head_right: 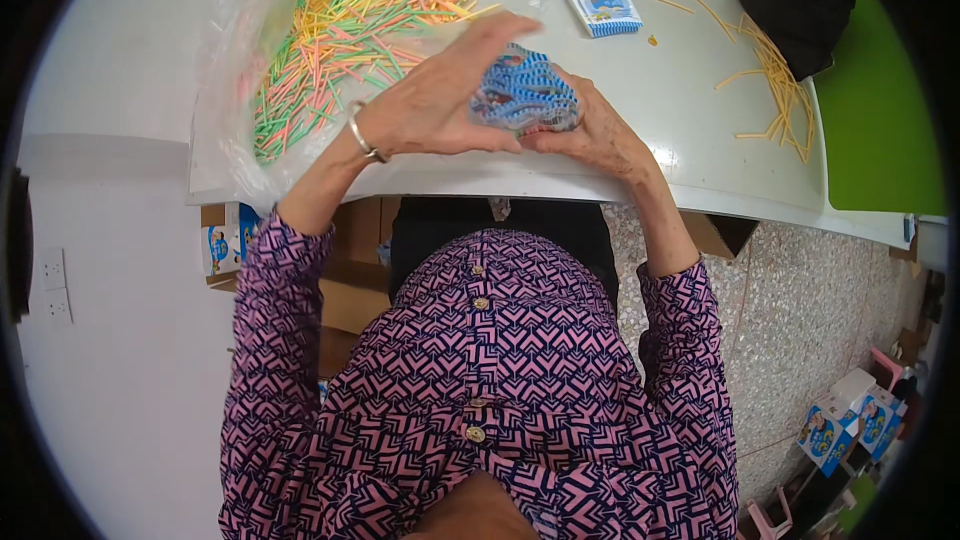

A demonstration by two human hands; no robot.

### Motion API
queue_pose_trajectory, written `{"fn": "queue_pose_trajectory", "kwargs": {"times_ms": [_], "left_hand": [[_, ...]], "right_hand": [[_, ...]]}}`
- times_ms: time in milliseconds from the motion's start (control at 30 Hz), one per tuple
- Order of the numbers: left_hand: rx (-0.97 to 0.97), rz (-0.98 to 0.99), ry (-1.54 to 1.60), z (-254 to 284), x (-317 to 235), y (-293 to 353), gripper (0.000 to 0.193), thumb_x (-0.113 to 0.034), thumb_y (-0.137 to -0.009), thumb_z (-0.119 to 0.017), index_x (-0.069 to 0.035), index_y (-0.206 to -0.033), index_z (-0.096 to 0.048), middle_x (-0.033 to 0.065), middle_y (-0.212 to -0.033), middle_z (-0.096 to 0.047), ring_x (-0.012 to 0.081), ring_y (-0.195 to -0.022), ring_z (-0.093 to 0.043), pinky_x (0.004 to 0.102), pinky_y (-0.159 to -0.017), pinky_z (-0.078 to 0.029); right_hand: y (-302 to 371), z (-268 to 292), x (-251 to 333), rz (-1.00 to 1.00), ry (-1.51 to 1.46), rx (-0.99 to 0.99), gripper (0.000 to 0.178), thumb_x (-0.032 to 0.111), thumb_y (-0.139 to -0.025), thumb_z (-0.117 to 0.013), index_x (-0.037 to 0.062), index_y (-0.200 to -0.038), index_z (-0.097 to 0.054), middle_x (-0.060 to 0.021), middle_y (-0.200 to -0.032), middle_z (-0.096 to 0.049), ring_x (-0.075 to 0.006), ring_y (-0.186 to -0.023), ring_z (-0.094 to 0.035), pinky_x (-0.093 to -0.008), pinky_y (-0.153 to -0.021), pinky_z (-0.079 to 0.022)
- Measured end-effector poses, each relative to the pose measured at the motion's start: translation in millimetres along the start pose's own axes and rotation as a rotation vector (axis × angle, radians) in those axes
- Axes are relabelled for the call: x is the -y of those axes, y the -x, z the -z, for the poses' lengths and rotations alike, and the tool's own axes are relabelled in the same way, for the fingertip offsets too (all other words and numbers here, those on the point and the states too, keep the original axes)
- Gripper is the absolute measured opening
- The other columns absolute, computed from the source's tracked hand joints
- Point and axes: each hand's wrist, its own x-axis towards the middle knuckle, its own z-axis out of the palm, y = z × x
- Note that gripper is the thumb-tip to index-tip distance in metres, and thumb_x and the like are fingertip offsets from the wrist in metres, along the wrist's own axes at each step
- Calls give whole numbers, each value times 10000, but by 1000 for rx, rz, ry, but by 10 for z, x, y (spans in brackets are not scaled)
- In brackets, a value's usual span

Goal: Packaging thin colored sticks into plastic sleeves at a workbench.

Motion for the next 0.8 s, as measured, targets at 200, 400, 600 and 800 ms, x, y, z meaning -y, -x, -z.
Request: {"fn": "queue_pose_trajectory", "kwargs": {"times_ms": [200,400,600,800], "left_hand": [[137,-21,41,-118,49,106,532,-185,-723,-691,-67,-1191,-467,153,-1072,-516,359,-911,-567,398,-777,-484],[-102,-30,-22,160,-115,448,509,-183,-711,-707,-82,-1173,-520,122,-960,-577,317,-876,-592,362,-755,-497],[-178,355,-61,1544,-776,1787,565,-72,-654,-767,-26,-1167,-536,121,-1132,-596,225,-1061,-577,331,-863,-476],[133,848,-67,2200,-935,3135,435,-111,-709,-731,-80,-1103,-548,86,-941,-623,225,-812,-606,287,-752,-484]], "right_hand": [[6,-165,-162,-42,-81,-62,443,91,-655,-713,-4,-1066,-580,-72,-960,-637,-156,-899,-584,-291,-838,-462],[-106,-425,44,34,14,-132,659,97,-657,-746,11,-1244,-459,-100,-1190,-536,-186,-1032,-546,-302,-895,-442],[-397,-896,449,555,48,-52,844,157,-601,-829,0,-1305,-391,-148,-1284,-487,-240,-1175,-479,-354,-998,-356],[-486,-1587,1008,442,454,441,521,123,-706,-750,-9,-1154,-518,-134,-1115,-590,-273,-1018,-569,-377,-936,-399]]}}
